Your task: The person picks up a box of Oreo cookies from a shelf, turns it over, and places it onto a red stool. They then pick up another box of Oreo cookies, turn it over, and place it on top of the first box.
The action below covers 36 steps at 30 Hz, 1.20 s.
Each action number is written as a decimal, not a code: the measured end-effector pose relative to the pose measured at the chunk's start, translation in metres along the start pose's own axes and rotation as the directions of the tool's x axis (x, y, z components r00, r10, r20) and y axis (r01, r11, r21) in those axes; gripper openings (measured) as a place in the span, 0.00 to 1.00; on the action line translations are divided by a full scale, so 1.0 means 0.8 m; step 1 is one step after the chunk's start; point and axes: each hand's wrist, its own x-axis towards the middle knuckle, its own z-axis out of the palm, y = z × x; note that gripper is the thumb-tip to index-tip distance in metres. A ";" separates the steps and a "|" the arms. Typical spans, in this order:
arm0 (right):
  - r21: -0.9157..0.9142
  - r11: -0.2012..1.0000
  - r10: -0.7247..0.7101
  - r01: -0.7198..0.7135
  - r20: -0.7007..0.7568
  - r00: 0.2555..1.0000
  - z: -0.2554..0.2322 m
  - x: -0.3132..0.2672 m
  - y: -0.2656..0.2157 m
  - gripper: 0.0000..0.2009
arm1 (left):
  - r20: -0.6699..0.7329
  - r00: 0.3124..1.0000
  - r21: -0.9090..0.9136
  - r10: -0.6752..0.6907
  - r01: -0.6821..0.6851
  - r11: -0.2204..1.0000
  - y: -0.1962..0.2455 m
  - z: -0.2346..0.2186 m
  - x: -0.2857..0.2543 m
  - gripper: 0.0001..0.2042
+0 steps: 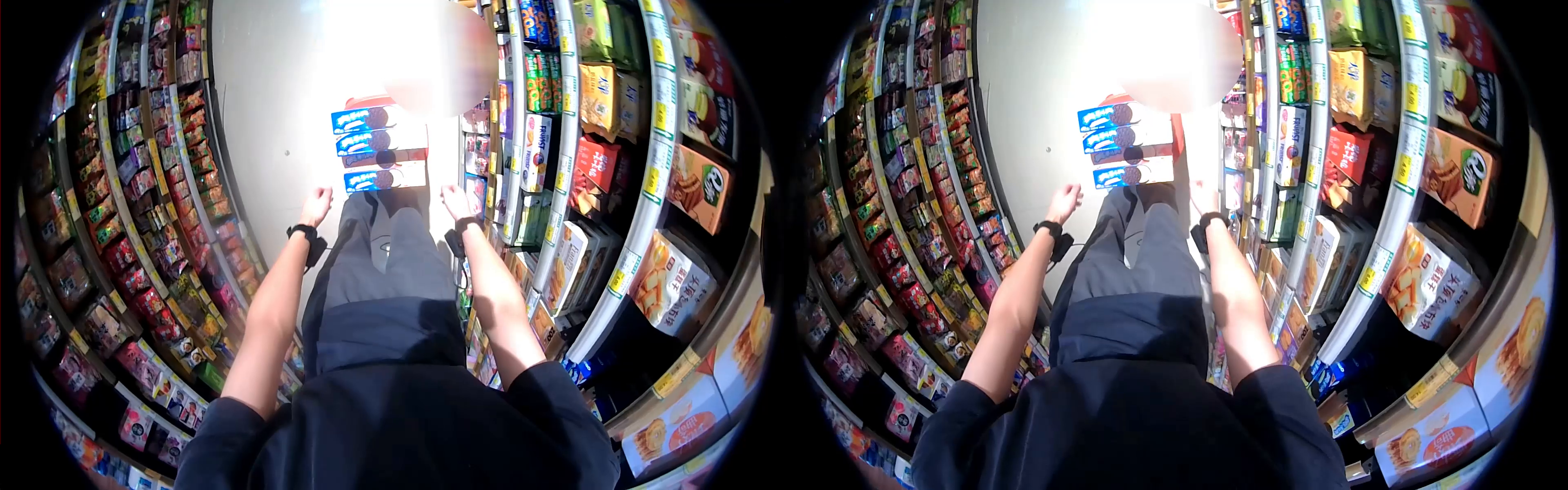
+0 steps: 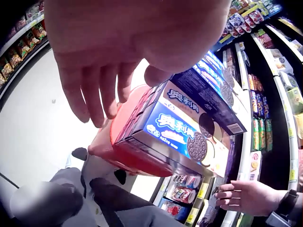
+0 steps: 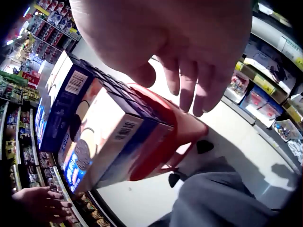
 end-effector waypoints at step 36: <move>0.360 0.898 0.379 -0.252 -0.345 0.859 0.101 -0.424 0.118 0.13 | 0.165 0.979 -0.060 -0.117 0.129 0.990 -0.236 -0.225 -0.042 0.13</move>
